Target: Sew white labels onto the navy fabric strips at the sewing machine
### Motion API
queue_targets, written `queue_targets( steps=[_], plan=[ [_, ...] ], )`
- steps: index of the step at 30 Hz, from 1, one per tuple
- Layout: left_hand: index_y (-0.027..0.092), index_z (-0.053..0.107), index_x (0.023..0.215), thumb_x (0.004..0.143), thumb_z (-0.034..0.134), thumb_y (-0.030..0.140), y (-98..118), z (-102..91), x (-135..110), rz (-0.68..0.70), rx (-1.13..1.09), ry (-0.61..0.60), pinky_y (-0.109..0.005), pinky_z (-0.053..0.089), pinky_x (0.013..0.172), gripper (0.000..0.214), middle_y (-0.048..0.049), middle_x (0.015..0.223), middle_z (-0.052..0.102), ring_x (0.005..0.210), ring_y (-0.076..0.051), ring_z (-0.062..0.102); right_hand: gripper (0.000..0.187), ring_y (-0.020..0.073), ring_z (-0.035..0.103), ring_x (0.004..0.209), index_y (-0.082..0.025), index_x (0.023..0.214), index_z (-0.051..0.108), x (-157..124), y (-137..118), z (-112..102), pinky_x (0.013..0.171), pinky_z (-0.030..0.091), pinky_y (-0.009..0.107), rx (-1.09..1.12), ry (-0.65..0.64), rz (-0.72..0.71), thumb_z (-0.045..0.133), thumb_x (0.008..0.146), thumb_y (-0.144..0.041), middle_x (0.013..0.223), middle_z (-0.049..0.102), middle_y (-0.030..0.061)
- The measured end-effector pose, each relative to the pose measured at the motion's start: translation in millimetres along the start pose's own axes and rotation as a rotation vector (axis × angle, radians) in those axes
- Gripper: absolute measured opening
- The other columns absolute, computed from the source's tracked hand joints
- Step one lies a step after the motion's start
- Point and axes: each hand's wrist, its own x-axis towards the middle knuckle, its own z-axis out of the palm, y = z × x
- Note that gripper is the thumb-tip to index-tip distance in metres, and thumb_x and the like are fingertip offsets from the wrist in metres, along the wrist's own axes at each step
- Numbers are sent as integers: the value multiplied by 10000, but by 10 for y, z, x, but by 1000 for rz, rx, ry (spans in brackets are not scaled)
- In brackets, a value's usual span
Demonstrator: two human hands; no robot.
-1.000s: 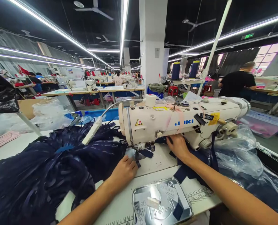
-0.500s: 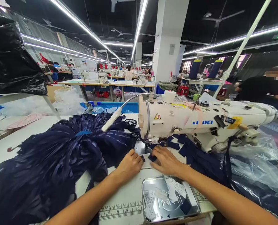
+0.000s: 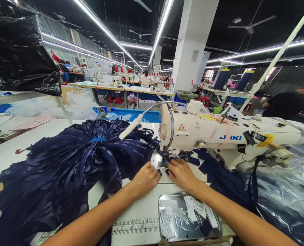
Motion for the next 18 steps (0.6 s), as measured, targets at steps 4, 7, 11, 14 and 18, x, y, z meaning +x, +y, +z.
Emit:
queue_targets(
  steps=[4, 7, 11, 14, 18],
  plan=[
    [127, 484, 637, 802, 447, 55, 4, -14, 5, -13, -15, 55, -308, 259, 545, 183, -15, 577, 516, 529, -145, 454, 158, 163, 529, 745, -163, 650, 541, 5, 30, 64, 655, 389, 273, 243, 34, 78, 476, 749, -58, 762, 564, 31],
    [122, 498, 674, 818, 409, 50, 13, -13, 19, -28, -20, 121, -305, 274, 553, 184, -12, 582, 509, 527, -144, 451, 176, 141, 532, 708, -167, 609, 519, 19, 41, 154, 643, 387, 253, 455, 81, 167, 478, 730, -46, 719, 552, 8],
    [119, 506, 686, 824, 375, 37, 26, 4, 57, -26, -17, 179, -305, 301, 570, 208, -8, 579, 505, 525, -142, 451, 199, 122, 526, 644, -169, 554, 501, 42, 41, 247, 608, 375, 239, 621, 102, 244, 485, 724, -69, 699, 550, -3],
    [119, 511, 691, 819, 372, 35, 31, 22, 82, -9, -21, 180, -306, 315, 580, 207, -8, 579, 507, 521, -141, 453, 206, 119, 519, 635, -169, 543, 497, 45, 38, 271, 596, 362, 237, 650, 118, 261, 483, 723, -71, 700, 553, -8],
    [116, 514, 702, 806, 390, 36, 31, 37, 100, 11, -26, 146, -304, 314, 575, 181, -11, 581, 511, 524, -145, 463, 206, 122, 516, 645, -169, 542, 497, 34, 35, 267, 601, 358, 242, 643, 131, 256, 487, 717, -60, 703, 555, -10]
  ],
)
